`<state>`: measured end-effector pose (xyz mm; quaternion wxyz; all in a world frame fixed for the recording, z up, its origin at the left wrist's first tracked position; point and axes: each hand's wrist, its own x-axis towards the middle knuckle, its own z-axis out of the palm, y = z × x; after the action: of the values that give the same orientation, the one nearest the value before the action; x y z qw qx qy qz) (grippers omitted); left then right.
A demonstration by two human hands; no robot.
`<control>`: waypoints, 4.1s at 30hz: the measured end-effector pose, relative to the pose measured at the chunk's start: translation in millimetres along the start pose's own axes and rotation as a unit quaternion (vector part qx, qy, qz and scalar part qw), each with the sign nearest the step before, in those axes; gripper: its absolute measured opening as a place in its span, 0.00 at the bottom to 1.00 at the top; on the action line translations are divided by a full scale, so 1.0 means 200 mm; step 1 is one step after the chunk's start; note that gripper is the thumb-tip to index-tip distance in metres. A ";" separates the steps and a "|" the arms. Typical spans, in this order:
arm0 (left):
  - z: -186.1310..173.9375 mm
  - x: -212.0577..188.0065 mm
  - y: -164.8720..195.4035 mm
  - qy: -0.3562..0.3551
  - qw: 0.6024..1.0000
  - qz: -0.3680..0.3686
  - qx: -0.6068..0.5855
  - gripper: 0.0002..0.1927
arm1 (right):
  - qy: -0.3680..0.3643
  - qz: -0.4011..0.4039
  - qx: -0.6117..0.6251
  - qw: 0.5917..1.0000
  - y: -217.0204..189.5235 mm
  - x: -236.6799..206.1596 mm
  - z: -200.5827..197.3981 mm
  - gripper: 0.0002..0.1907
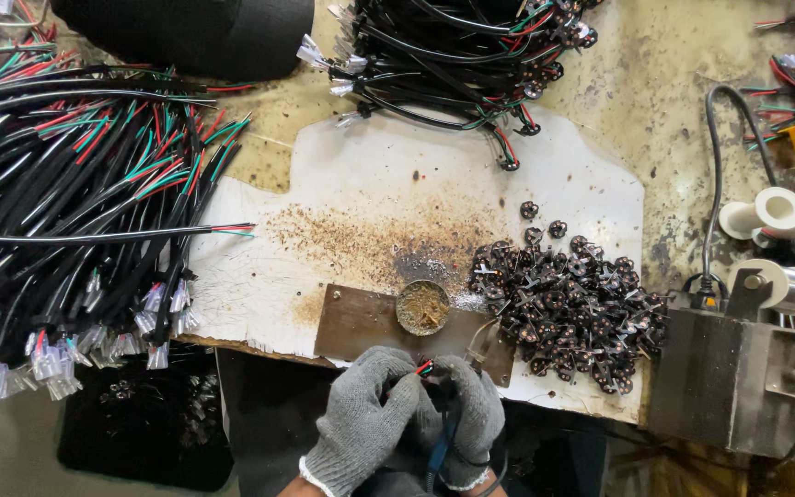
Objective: The person solders colored wires onto small metal components at a workbench. They hold a wire against a component with one hand, apply a soldering iron with the other, dip the joint, and place the finished assembly onto a growing pile, repeating the cycle.
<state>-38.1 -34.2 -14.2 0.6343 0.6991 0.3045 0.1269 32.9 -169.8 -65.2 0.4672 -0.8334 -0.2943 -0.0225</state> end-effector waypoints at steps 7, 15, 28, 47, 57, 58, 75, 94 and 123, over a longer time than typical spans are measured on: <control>0.00 -0.01 -0.06 0.000 0.999 -0.039 0.022 0.06 | 0.003 -0.080 -0.066 0.995 -0.02 0.03 -0.01 0.28; 0.03 -0.02 -0.07 0.008 0.998 -0.057 -0.040 0.08 | -0.014 -0.019 -0.051 0.998 0.01 0.02 0.00 0.22; -0.02 0.10 0.03 0.051 0.989 -0.014 0.138 0.06 | -0.008 -0.149 0.101 0.984 0.16 -0.05 -0.03 0.24; 0.00 0.21 0.11 -0.005 0.982 -0.021 0.188 0.10 | -0.057 -0.157 -0.034 0.985 0.09 0.12 -0.08 0.16; -0.06 0.13 0.00 -0.059 0.981 -0.175 -0.060 0.10 | -0.043 -0.146 -0.065 0.986 -0.01 0.15 -0.06 0.16; -0.05 0.12 0.00 -0.041 0.994 -0.097 0.007 0.10 | -0.034 -0.142 -0.068 0.987 -0.01 0.15 -0.06 0.16; -0.01 0.11 -0.02 -0.006 0.986 -0.002 0.168 0.07 | -0.042 0.172 0.117 0.977 -0.04 0.07 -0.08 0.15; -0.01 0.13 0.01 -0.014 0.986 0.010 0.165 0.07 | -0.091 0.206 0.293 0.929 0.21 0.01 -0.21 0.16; -0.04 0.14 -0.06 -0.024 0.985 0.066 0.158 0.07 | -0.033 -0.002 0.114 0.993 0.34 -0.07 -0.19 0.22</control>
<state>-23.5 -11.3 -30.2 0.5134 0.8117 0.2591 0.1022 65.3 -231.9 -100.3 0.5489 -0.7747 -0.3117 0.0377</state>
